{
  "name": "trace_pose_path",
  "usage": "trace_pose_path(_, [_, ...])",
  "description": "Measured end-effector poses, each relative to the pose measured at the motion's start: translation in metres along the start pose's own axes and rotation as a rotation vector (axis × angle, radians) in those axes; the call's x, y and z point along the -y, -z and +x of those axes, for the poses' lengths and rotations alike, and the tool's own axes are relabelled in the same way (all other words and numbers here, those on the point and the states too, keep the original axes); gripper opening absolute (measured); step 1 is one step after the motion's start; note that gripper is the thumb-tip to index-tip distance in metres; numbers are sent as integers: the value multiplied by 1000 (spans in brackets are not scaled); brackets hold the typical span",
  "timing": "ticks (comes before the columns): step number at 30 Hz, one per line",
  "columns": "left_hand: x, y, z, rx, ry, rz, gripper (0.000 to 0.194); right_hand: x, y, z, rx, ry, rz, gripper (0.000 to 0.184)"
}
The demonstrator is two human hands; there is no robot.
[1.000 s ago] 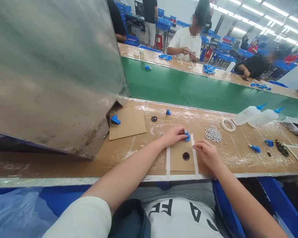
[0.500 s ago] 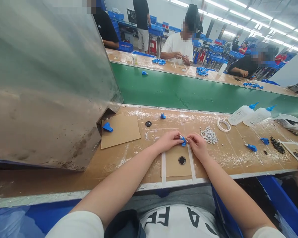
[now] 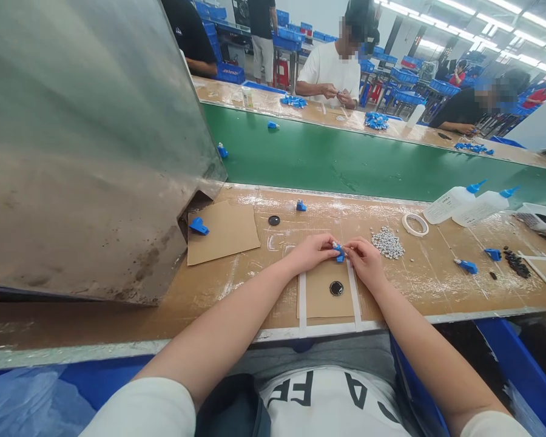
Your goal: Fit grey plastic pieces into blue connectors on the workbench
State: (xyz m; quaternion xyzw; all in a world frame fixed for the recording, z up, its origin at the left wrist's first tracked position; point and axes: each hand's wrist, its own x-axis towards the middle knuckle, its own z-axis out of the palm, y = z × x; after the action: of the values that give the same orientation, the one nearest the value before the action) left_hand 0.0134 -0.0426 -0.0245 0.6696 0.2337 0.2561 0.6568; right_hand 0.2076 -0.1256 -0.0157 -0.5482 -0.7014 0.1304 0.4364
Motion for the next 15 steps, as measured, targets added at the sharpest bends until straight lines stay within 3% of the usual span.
trace_pose_path(15, [-1,0,1,-17,11,-105,37,8,-2,-9,-34,175,-272,27])
